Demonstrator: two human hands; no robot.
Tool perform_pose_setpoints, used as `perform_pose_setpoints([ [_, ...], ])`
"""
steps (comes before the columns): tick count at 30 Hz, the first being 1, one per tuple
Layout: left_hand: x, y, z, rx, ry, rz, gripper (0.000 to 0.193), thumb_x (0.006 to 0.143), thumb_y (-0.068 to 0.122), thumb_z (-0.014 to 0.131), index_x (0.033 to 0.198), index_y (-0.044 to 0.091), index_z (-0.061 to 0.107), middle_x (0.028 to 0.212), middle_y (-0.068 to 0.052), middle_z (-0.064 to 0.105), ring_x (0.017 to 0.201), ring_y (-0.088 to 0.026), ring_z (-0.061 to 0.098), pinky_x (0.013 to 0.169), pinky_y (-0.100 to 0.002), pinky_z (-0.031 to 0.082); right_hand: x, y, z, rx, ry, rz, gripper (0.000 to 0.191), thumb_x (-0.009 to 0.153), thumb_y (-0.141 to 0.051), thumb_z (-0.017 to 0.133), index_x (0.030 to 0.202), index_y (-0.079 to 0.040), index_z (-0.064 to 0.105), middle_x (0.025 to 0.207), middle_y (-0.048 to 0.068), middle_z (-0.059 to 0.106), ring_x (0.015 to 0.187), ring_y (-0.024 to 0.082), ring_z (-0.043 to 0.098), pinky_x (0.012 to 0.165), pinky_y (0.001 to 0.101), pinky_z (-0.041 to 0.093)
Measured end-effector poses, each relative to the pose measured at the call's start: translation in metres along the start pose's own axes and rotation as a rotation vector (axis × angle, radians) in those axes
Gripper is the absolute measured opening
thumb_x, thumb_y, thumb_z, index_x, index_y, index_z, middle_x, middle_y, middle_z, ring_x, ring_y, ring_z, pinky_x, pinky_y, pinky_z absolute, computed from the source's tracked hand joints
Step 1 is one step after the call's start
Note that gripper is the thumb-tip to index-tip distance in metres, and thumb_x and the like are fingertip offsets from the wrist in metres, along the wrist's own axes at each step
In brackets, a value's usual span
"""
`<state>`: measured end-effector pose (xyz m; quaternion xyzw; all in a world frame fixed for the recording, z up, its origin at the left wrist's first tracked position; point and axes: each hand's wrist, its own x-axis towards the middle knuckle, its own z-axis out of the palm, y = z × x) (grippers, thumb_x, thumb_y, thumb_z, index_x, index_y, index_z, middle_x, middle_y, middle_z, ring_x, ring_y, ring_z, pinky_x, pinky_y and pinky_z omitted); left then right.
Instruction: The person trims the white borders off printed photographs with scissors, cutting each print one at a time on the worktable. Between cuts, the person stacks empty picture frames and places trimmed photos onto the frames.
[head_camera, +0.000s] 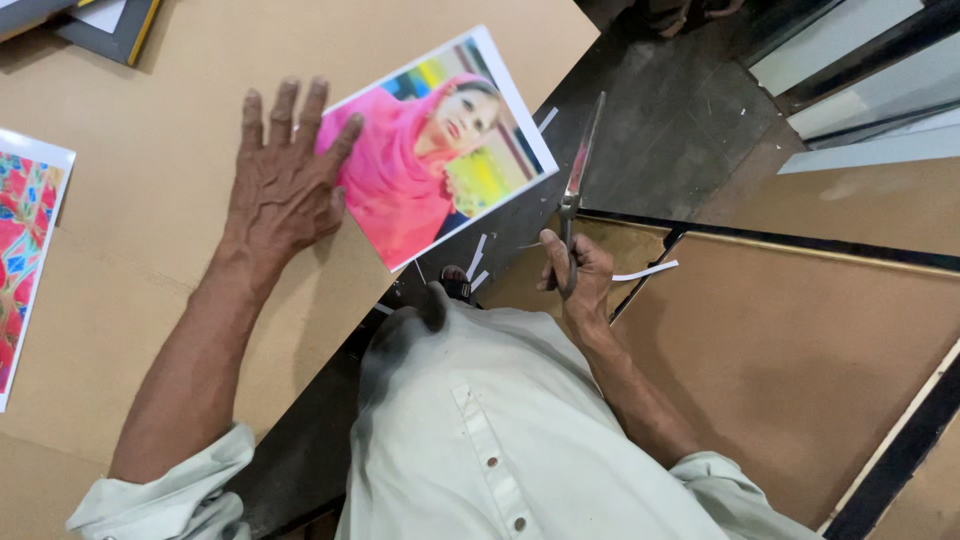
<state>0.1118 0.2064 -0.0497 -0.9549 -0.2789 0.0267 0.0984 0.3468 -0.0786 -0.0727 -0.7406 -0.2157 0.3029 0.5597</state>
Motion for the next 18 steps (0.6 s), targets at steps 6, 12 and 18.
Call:
perform_pose_setpoints([
  [6, -0.007, -0.009, 0.022, -0.262, -0.055, 0.162, 0.055, 0.089, 0.023, 0.059, 0.144, 0.021, 0.06, 0.161, -0.011, 0.043, 0.152, -0.029, 0.033, 0.125, -0.053, 0.021, -0.001, -0.003, -0.001, -0.023, -0.008, -0.051, 0.034, 0.096, -0.027, 0.073, 0.072, -0.005, 0.06, 0.058, 0.004, 0.059, 0.046, 0.01, 0.058, 0.041, 0.0264, 0.051],
  [12, -0.026, -0.037, -0.012, -0.043, -0.064, 0.013, 0.024, 0.088, 0.026, 0.065, 0.11, 0.02, 0.071, 0.164, -0.005, 0.045, 0.158, -0.026, 0.035, 0.133, -0.051, 0.02, -0.017, -0.003, 0.001, -0.132, -0.057, 0.07, 0.033, 0.095, -0.025, 0.074, 0.073, -0.004, 0.061, 0.056, 0.005, 0.06, 0.046, 0.01, 0.06, 0.042, 0.0261, 0.051],
  [18, -0.023, 0.062, -0.036, -0.416, -0.069, 0.161, 0.103, 0.076, 0.07, 0.07, 0.143, -0.005, 0.044, 0.156, -0.025, 0.035, 0.145, -0.041, 0.03, 0.12, -0.063, 0.014, -0.017, -0.001, 0.014, -0.082, -0.091, 0.173, 0.032, 0.094, -0.026, 0.075, 0.075, -0.004, 0.063, 0.059, 0.004, 0.059, 0.047, 0.01, 0.057, 0.041, 0.026, 0.052],
])
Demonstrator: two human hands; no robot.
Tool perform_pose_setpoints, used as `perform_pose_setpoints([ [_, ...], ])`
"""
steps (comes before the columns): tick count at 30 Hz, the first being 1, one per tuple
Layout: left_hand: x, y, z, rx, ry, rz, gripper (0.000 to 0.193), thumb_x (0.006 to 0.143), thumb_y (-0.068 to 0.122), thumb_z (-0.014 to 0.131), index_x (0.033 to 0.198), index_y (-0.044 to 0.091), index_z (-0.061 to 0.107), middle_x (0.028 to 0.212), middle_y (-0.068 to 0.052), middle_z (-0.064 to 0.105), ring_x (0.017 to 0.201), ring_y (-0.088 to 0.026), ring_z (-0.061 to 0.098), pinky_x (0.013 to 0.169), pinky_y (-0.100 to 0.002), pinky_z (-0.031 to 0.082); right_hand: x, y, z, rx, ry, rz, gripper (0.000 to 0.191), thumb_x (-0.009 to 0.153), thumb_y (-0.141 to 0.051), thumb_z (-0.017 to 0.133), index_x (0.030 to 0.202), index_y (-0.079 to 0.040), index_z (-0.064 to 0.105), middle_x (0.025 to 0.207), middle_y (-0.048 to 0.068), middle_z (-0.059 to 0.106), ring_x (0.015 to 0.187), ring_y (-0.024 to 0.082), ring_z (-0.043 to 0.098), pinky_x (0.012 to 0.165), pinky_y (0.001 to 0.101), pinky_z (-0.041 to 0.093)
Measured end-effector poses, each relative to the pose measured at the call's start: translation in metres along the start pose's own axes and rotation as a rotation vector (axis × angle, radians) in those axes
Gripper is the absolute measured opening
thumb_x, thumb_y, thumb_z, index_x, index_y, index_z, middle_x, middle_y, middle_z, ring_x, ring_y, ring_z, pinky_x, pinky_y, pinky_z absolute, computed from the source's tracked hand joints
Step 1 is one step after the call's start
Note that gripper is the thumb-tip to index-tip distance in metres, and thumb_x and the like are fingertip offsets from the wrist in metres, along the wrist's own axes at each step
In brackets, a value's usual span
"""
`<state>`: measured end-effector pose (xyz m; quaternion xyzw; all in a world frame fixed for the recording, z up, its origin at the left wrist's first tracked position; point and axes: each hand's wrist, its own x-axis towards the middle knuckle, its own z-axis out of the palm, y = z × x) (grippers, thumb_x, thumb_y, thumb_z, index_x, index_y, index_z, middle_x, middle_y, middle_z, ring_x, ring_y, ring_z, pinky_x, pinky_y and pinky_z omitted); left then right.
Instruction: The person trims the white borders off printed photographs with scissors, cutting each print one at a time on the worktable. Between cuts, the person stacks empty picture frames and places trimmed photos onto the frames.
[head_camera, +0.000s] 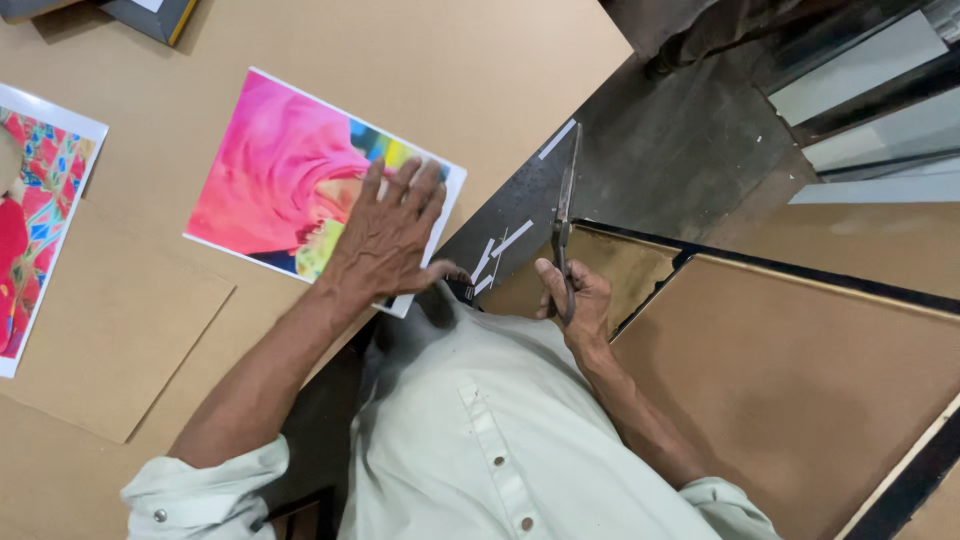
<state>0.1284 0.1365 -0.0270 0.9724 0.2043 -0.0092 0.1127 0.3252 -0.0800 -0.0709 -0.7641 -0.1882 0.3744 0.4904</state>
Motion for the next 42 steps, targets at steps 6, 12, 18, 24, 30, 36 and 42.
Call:
perform_pose_setpoints([
  [6, -0.053, -0.006, -0.018, 0.188, -0.358, -0.004, 0.131, 0.055, 0.07, 0.081, 0.159, 0.01, 0.028, 0.168, -0.014, 0.022, 0.152, -0.033, 0.014, 0.121, -0.059, 0.004, -0.007, 0.009, -0.002, 0.017, -0.051, 0.056, 0.032, 0.094, -0.027, 0.074, 0.075, -0.005, 0.062, 0.059, 0.003, 0.061, 0.045, 0.011, 0.06, 0.041, 0.0246, 0.05],
  [12, -0.064, -0.016, -0.027, 0.207, -0.416, -0.088, 0.134, 0.055, 0.068, 0.083, 0.163, 0.017, 0.024, 0.171, -0.011, 0.015, 0.153, -0.031, 0.01, 0.123, -0.057, 0.006, -0.005, 0.015, 0.005, -0.015, -0.117, 0.018, 0.036, 0.093, -0.03, 0.076, 0.072, -0.004, 0.062, 0.055, 0.004, 0.06, 0.043, 0.011, 0.058, 0.039, 0.0268, 0.048],
  [18, -0.038, 0.002, -0.019, -0.057, 0.187, -0.132, 0.123, 0.057, 0.08, 0.065, 0.149, 0.003, 0.035, 0.161, -0.023, 0.023, 0.151, -0.038, 0.015, 0.121, -0.06, 0.007, -0.002, -0.006, -0.003, -0.144, -0.161, 0.046, 0.043, 0.091, -0.036, 0.077, 0.069, -0.003, 0.061, 0.051, 0.004, 0.058, 0.043, 0.011, 0.06, 0.038, 0.028, 0.047],
  [24, -0.054, 0.003, 0.03, 0.106, -0.07, -0.045, 0.118, 0.072, 0.078, 0.061, 0.146, -0.008, 0.028, 0.16, -0.033, 0.014, 0.15, -0.051, 0.007, 0.114, -0.07, 0.005, 0.006, 0.002, -0.008, -0.034, -0.155, 0.006, 0.044, 0.092, -0.031, 0.078, 0.067, 0.0, 0.06, 0.051, 0.005, 0.057, 0.04, 0.013, 0.058, 0.036, 0.03, 0.045],
  [30, -0.013, -0.011, 0.102, 0.471, 0.804, 0.216, 0.026, 0.09, 0.031, 0.069, 0.108, 0.016, 0.056, 0.142, -0.013, 0.06, 0.135, -0.038, 0.056, 0.117, -0.074, 0.028, 0.008, 0.007, -0.014, 0.072, -0.205, 0.025, 0.039, 0.092, -0.03, 0.08, 0.072, -0.001, 0.064, 0.052, 0.006, 0.06, 0.041, 0.012, 0.059, 0.036, 0.0301, 0.046],
  [36, -0.001, -0.035, 0.088, 0.379, 0.958, 0.459, 0.033, 0.092, 0.048, 0.062, 0.109, 0.02, 0.062, 0.135, -0.017, 0.062, 0.125, -0.035, 0.058, 0.108, -0.074, 0.03, 0.008, 0.001, -0.015, 0.005, -0.293, 0.119, 0.041, 0.092, -0.035, 0.079, 0.075, 0.0, 0.066, 0.055, 0.007, 0.06, 0.044, 0.014, 0.061, 0.039, 0.0301, 0.047],
  [42, -0.019, -0.006, 0.037, -0.078, 0.507, -0.068, 0.053, 0.073, 0.047, 0.079, 0.104, 0.003, 0.071, 0.127, -0.022, 0.063, 0.127, -0.039, 0.055, 0.109, -0.064, 0.034, 0.017, 0.023, -0.004, -0.171, -0.414, -0.068, 0.036, 0.095, -0.041, 0.075, 0.088, -0.006, 0.075, 0.067, 0.001, 0.063, 0.06, 0.008, 0.057, 0.051, 0.0288, 0.045],
])
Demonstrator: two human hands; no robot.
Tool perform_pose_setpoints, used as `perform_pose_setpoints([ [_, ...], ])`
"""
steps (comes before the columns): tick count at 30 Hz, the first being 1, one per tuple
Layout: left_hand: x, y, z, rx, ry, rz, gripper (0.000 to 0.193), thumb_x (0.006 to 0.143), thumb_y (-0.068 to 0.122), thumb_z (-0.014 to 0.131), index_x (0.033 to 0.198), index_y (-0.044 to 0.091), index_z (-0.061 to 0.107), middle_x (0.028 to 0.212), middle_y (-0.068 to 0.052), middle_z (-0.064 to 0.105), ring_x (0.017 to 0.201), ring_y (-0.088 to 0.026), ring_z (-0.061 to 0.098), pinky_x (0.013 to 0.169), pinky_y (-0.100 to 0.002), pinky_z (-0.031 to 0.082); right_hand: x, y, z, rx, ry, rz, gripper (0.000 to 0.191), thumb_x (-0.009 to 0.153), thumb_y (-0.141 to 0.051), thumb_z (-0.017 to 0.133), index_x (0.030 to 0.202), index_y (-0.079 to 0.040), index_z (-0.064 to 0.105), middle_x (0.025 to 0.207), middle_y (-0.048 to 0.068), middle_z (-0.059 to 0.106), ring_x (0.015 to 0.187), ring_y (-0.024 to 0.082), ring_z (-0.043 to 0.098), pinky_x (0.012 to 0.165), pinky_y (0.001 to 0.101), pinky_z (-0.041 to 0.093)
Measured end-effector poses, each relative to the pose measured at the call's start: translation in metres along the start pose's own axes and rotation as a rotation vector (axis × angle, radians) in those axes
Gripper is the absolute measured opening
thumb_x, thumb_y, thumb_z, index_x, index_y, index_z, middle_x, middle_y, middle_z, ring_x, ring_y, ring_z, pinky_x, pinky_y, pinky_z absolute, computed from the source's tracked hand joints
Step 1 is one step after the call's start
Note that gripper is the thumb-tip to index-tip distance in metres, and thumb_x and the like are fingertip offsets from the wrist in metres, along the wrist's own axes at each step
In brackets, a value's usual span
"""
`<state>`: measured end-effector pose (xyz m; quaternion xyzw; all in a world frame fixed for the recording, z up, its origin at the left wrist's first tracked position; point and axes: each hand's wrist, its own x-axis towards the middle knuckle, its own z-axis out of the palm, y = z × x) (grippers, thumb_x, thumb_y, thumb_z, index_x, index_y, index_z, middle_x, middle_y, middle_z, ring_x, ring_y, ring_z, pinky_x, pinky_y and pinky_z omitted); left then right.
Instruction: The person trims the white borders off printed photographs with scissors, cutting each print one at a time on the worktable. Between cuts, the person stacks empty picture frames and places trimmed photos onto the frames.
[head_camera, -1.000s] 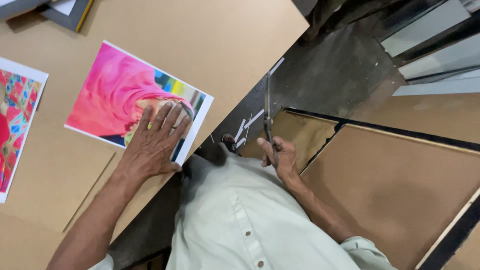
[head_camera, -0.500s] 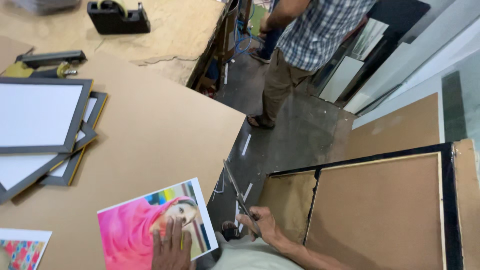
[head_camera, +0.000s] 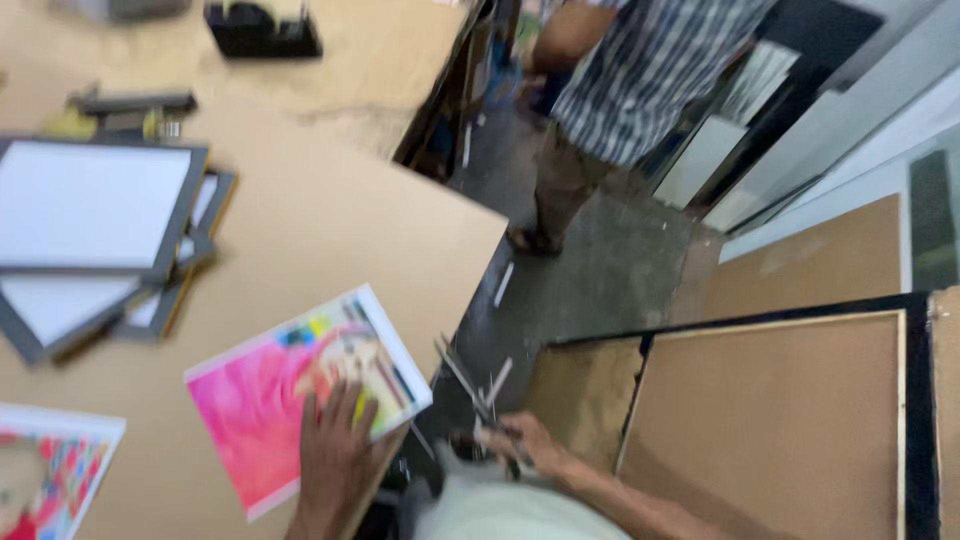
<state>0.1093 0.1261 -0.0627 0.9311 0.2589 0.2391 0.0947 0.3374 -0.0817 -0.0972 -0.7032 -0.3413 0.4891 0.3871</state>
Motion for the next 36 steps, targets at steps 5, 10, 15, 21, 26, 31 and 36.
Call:
perform_pose_setpoints([
  [5, 0.013, -0.013, 0.004, 0.07, 0.002, -0.026, 0.053, 0.081, 0.045, 0.083, 0.113, 0.004, 0.071, 0.136, -0.019, 0.062, 0.137, -0.036, 0.051, 0.119, -0.062, 0.028, -0.01, 0.005, 0.011, 0.035, -0.141, 0.176, 0.042, 0.095, -0.043, 0.068, 0.077, -0.005, 0.064, 0.062, 0.003, 0.062, 0.054, 0.012, 0.062, 0.049, 0.0291, 0.047],
  [10, 0.006, -0.025, 0.019, 0.054, 0.023, -0.018, 0.056, 0.085, 0.047, 0.083, 0.118, 0.003, 0.071, 0.141, -0.019, 0.061, 0.141, -0.036, 0.048, 0.123, -0.061, 0.025, -0.005, -0.015, 0.027, 0.096, -0.153, 0.163, 0.046, 0.095, -0.043, 0.069, 0.075, -0.002, 0.062, 0.06, 0.004, 0.061, 0.052, 0.013, 0.062, 0.047, 0.0292, 0.05],
  [15, 0.001, -0.026, 0.019, 0.037, 0.009, -0.022, 0.057, 0.086, 0.047, 0.084, 0.119, 0.003, 0.071, 0.143, -0.018, 0.06, 0.143, -0.035, 0.047, 0.124, -0.06, 0.023, 0.004, -0.021, 0.038, 0.134, -0.133, 0.135, 0.044, 0.095, -0.042, 0.068, 0.078, -0.002, 0.066, 0.057, 0.003, 0.059, 0.046, 0.013, 0.06, 0.043, 0.0293, 0.048],
  [21, -0.001, -0.024, 0.02, 0.029, -0.01, -0.04, 0.058, 0.086, 0.047, 0.085, 0.121, 0.003, 0.071, 0.144, -0.017, 0.06, 0.145, -0.034, 0.045, 0.126, -0.059, 0.021, 0.009, -0.016, 0.046, 0.171, -0.105, 0.147, 0.039, 0.092, -0.041, 0.072, 0.082, -0.002, 0.069, 0.056, 0.003, 0.059, 0.044, 0.012, 0.058, 0.041, 0.0291, 0.049],
  [26, -0.001, -0.023, 0.02, 0.038, -0.005, -0.033, 0.059, 0.087, 0.048, 0.085, 0.121, 0.003, 0.071, 0.144, -0.017, 0.06, 0.145, -0.035, 0.045, 0.126, -0.06, 0.021, 0.009, -0.021, 0.045, 0.108, -0.099, 0.14, 0.044, 0.092, -0.043, 0.072, 0.075, -0.003, 0.066, 0.052, 0.002, 0.056, 0.042, 0.012, 0.057, 0.041, 0.0277, 0.048],
  [31, -0.001, -0.023, 0.02, 0.038, -0.006, -0.036, 0.059, 0.087, 0.048, 0.085, 0.121, 0.003, 0.072, 0.144, -0.017, 0.06, 0.146, -0.034, 0.045, 0.127, -0.059, 0.021, 0.008, -0.025, 0.046, 0.07, -0.074, 0.157, 0.046, 0.091, -0.045, 0.072, 0.069, -0.005, 0.063, 0.05, 0.002, 0.056, 0.041, 0.012, 0.058, 0.039, 0.0278, 0.049],
  [36, -0.002, -0.024, 0.023, 0.042, -0.004, -0.033, 0.059, 0.085, 0.049, 0.086, 0.121, 0.004, 0.072, 0.144, -0.017, 0.06, 0.146, -0.034, 0.044, 0.127, -0.059, 0.02, 0.008, -0.024, 0.046, 0.062, -0.072, 0.179, 0.048, 0.092, -0.045, 0.073, 0.068, -0.005, 0.062, 0.053, 0.002, 0.057, 0.042, 0.011, 0.059, 0.04, 0.0275, 0.048],
])
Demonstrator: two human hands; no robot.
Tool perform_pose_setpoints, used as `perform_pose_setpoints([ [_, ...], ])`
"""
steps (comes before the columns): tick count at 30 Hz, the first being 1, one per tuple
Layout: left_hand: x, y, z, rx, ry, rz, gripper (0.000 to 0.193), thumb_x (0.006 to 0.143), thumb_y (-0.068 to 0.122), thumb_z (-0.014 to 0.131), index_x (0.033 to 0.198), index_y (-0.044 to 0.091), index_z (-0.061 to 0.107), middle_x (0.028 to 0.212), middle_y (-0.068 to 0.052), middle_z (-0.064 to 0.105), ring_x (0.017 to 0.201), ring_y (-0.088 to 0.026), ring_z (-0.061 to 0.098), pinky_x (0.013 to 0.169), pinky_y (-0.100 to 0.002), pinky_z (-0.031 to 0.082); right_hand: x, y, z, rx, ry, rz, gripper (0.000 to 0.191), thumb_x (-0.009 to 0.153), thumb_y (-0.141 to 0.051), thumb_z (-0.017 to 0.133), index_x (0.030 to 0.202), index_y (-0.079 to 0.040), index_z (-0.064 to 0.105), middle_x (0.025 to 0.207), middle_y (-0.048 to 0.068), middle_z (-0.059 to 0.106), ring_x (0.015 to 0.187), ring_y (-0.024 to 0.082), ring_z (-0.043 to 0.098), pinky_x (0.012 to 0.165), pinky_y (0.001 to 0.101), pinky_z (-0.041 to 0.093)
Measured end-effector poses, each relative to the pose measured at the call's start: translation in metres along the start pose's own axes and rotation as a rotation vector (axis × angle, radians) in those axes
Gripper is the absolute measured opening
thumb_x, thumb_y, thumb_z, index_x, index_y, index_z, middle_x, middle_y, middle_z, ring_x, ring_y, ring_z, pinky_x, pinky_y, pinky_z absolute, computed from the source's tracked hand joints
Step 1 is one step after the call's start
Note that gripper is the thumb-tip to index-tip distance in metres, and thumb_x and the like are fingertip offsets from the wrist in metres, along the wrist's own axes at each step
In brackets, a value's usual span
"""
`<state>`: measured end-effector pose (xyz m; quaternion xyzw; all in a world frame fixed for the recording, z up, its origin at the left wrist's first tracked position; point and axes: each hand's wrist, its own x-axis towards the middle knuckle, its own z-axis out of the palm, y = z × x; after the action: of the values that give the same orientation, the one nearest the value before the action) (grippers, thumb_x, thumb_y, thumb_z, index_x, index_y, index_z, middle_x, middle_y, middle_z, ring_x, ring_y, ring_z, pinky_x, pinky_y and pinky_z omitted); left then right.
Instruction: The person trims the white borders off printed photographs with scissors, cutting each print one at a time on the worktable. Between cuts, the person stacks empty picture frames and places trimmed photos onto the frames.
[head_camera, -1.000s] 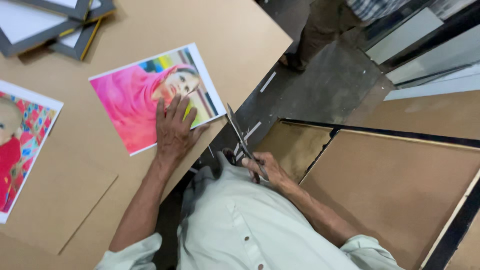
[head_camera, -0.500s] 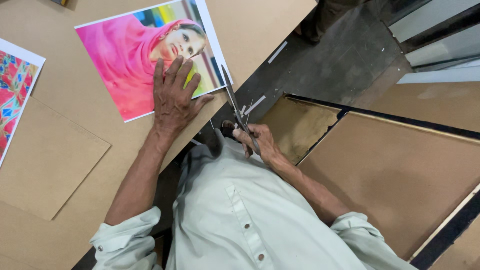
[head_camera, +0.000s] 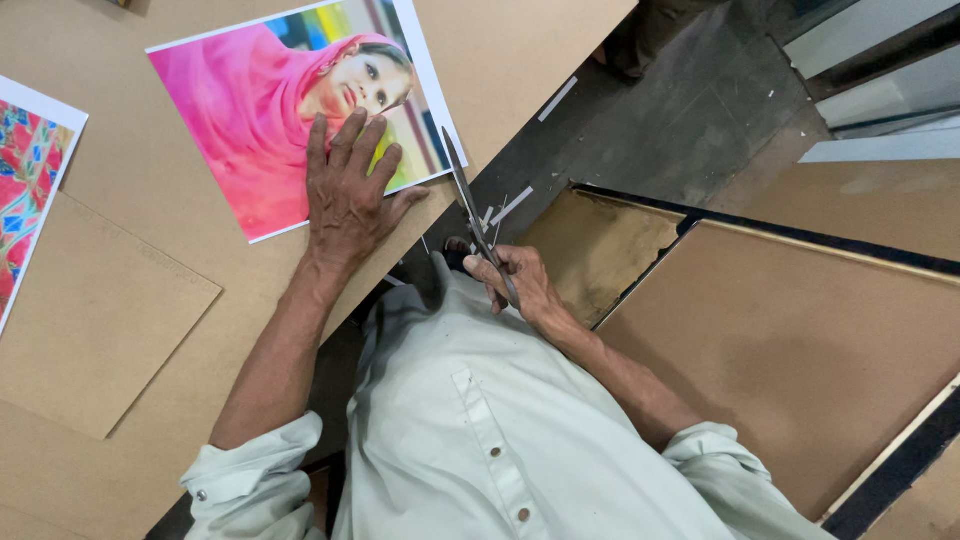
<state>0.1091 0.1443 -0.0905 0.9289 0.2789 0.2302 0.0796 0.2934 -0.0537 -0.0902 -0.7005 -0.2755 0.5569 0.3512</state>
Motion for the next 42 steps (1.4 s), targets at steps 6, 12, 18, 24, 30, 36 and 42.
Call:
perform_pose_setpoints([
  [6, -0.002, 0.0, 0.002, 0.01, 0.005, 0.003, 0.059, 0.086, 0.048, 0.087, 0.121, 0.004, 0.072, 0.144, -0.016, 0.06, 0.147, -0.034, 0.044, 0.128, -0.059, 0.019, 0.0, 0.001, -0.001, -0.003, 0.007, 0.003, 0.047, 0.091, -0.044, 0.073, 0.068, -0.005, 0.063, 0.051, 0.002, 0.055, 0.041, 0.011, 0.057, 0.039, 0.0278, 0.048],
  [12, -0.001, -0.002, 0.002, 0.009, 0.0, 0.004, 0.059, 0.085, 0.048, 0.087, 0.12, 0.003, 0.071, 0.144, -0.017, 0.06, 0.146, -0.034, 0.044, 0.127, -0.059, 0.019, 0.001, 0.001, 0.001, -0.025, 0.016, 0.013, 0.047, 0.091, -0.043, 0.073, 0.067, -0.005, 0.062, 0.051, 0.002, 0.056, 0.04, 0.011, 0.057, 0.038, 0.0274, 0.046],
  [18, 0.003, 0.001, 0.0, 0.017, -0.026, 0.048, 0.054, 0.087, 0.039, 0.083, 0.123, 0.001, 0.07, 0.141, -0.018, 0.06, 0.143, -0.035, 0.046, 0.125, -0.06, 0.022, 0.003, 0.001, 0.002, -0.063, 0.045, 0.004, 0.049, 0.09, -0.04, 0.076, 0.061, -0.005, 0.057, 0.049, 0.002, 0.055, 0.038, 0.01, 0.055, 0.036, 0.0279, 0.043],
  [24, 0.017, 0.01, 0.0, 0.18, -0.034, 0.351, 0.029, 0.096, 0.013, 0.066, 0.12, -0.002, 0.071, 0.133, -0.017, 0.067, 0.13, -0.03, 0.061, 0.12, -0.05, 0.04, 0.001, -0.003, -0.001, -0.035, 0.05, -0.005, 0.051, 0.091, -0.04, 0.076, 0.059, -0.005, 0.057, 0.048, 0.003, 0.055, 0.038, 0.011, 0.055, 0.036, 0.0279, 0.043],
  [30, 0.019, 0.023, -0.014, 0.149, 0.018, 0.482, 0.025, 0.092, 0.011, 0.067, 0.107, -0.007, 0.073, 0.12, -0.02, 0.071, 0.118, -0.032, 0.067, 0.11, -0.044, 0.051, 0.001, -0.004, -0.004, 0.019, 0.035, 0.0, 0.049, 0.091, -0.041, 0.075, 0.061, -0.005, 0.059, 0.05, 0.003, 0.057, 0.039, 0.011, 0.057, 0.037, 0.0276, 0.047],
  [36, 0.02, 0.033, -0.023, 0.104, 0.036, 0.469, 0.022, 0.095, 0.012, 0.071, 0.106, -0.007, 0.073, 0.118, -0.02, 0.071, 0.115, -0.032, 0.068, 0.109, -0.044, 0.052, 0.003, -0.004, -0.003, 0.027, 0.03, -0.005, 0.049, 0.09, -0.04, 0.076, 0.062, -0.005, 0.059, 0.05, 0.003, 0.057, 0.04, 0.011, 0.057, 0.037, 0.0269, 0.046],
  [42, 0.022, 0.034, -0.024, 0.091, 0.037, 0.462, 0.022, 0.094, 0.013, 0.071, 0.104, -0.006, 0.073, 0.117, -0.019, 0.072, 0.114, -0.032, 0.069, 0.107, -0.044, 0.053, 0.0, -0.006, -0.003, -0.022, 0.044, -0.023, 0.047, 0.089, -0.038, 0.078, 0.061, -0.004, 0.061, 0.048, 0.003, 0.056, 0.038, 0.011, 0.056, 0.035, 0.027, 0.043],
])
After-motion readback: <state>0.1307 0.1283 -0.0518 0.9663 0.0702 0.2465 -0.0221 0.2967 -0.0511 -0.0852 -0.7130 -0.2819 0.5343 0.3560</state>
